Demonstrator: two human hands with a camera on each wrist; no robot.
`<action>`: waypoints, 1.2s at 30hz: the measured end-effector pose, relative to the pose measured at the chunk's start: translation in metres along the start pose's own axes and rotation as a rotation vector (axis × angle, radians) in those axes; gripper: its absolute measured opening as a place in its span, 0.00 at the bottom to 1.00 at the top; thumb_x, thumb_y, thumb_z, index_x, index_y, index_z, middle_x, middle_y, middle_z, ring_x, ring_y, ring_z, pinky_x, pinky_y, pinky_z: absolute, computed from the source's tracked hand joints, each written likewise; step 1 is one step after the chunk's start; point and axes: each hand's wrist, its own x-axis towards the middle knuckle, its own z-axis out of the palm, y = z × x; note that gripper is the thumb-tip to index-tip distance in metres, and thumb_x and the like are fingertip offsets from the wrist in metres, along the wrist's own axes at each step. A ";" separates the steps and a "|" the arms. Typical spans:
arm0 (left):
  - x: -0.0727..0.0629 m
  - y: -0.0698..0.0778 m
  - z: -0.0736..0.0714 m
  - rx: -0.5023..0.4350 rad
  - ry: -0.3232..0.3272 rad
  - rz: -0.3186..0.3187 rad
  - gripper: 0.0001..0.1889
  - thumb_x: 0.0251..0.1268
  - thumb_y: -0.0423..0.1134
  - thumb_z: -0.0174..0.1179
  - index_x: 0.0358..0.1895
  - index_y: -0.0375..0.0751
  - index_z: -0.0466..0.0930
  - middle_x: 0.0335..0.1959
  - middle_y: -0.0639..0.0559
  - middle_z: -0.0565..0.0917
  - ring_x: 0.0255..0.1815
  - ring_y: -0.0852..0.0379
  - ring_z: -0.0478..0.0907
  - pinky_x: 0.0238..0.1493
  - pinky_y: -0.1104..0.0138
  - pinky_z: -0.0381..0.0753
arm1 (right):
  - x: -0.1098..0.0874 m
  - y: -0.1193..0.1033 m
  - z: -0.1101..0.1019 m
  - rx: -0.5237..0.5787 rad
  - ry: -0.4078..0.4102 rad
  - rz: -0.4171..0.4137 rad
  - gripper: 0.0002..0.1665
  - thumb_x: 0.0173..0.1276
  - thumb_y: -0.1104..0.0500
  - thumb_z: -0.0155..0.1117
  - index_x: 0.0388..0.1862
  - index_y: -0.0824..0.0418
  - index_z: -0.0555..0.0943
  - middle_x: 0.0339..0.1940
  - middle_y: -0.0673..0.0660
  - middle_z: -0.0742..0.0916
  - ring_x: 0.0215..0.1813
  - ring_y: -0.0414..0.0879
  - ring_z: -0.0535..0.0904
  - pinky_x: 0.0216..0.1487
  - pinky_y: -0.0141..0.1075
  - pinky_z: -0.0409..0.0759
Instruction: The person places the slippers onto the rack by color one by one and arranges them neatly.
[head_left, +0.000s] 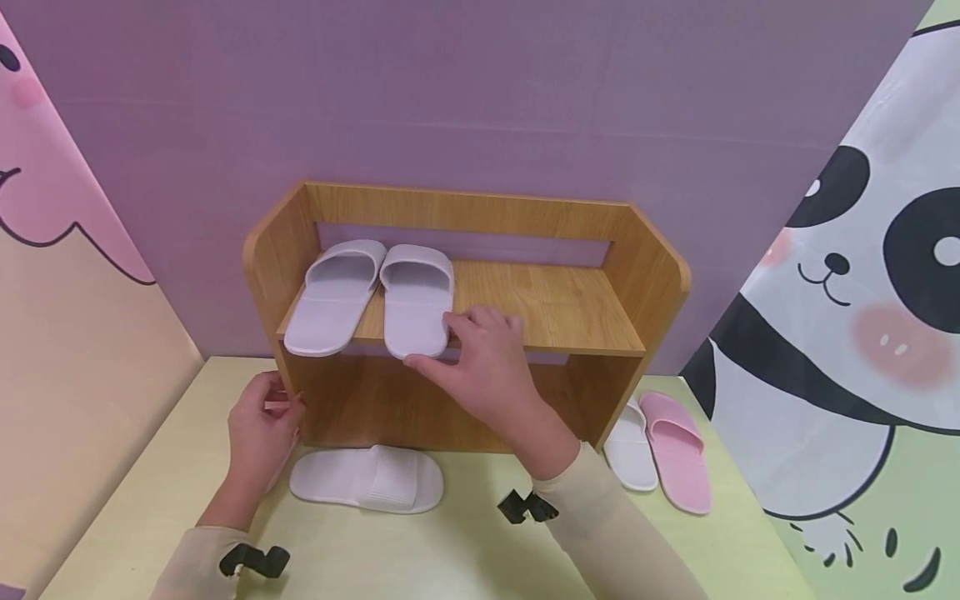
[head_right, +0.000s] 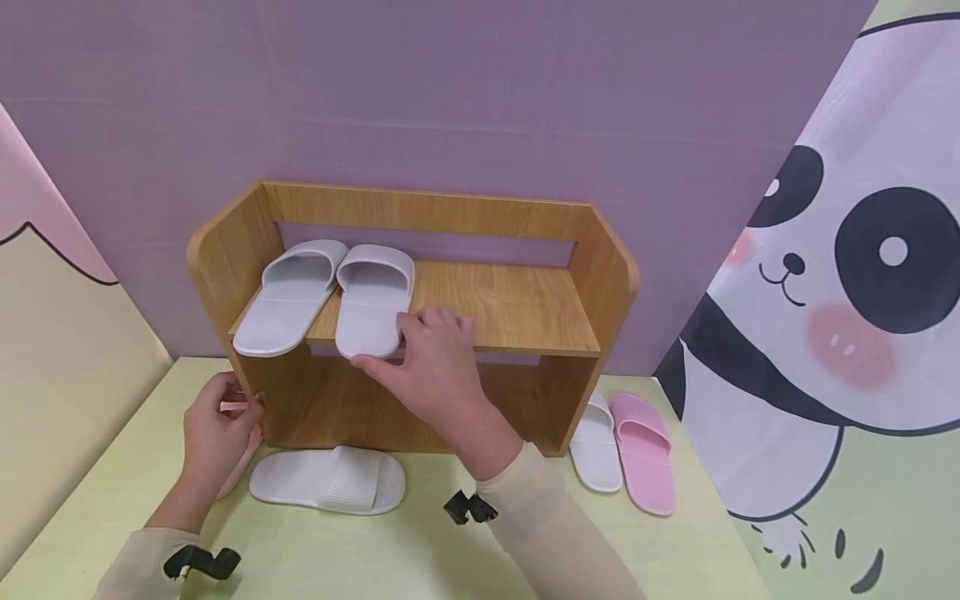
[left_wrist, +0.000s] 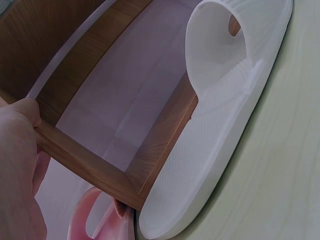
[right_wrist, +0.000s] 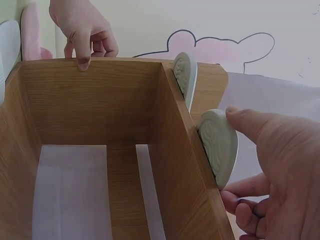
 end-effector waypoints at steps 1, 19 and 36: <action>0.000 0.000 0.000 0.000 -0.002 -0.004 0.19 0.76 0.30 0.68 0.65 0.41 0.80 0.54 0.44 0.85 0.53 0.43 0.86 0.41 0.82 0.80 | 0.000 0.000 0.000 -0.001 0.003 -0.005 0.36 0.64 0.31 0.82 0.51 0.59 0.88 0.42 0.52 0.82 0.48 0.50 0.76 0.54 0.51 0.65; -0.002 0.003 -0.001 0.005 -0.008 -0.022 0.19 0.76 0.30 0.68 0.66 0.42 0.79 0.55 0.44 0.85 0.54 0.43 0.86 0.42 0.82 0.79 | -0.005 -0.001 0.001 0.067 0.016 -0.014 0.34 0.63 0.37 0.86 0.55 0.60 0.89 0.44 0.52 0.86 0.47 0.49 0.78 0.55 0.50 0.66; 0.000 0.002 0.000 0.009 0.005 0.004 0.19 0.75 0.28 0.68 0.65 0.39 0.79 0.53 0.43 0.86 0.52 0.42 0.87 0.42 0.84 0.78 | -0.010 0.009 0.001 0.162 0.077 -0.105 0.28 0.66 0.44 0.86 0.53 0.61 0.88 0.49 0.53 0.90 0.54 0.50 0.82 0.60 0.51 0.73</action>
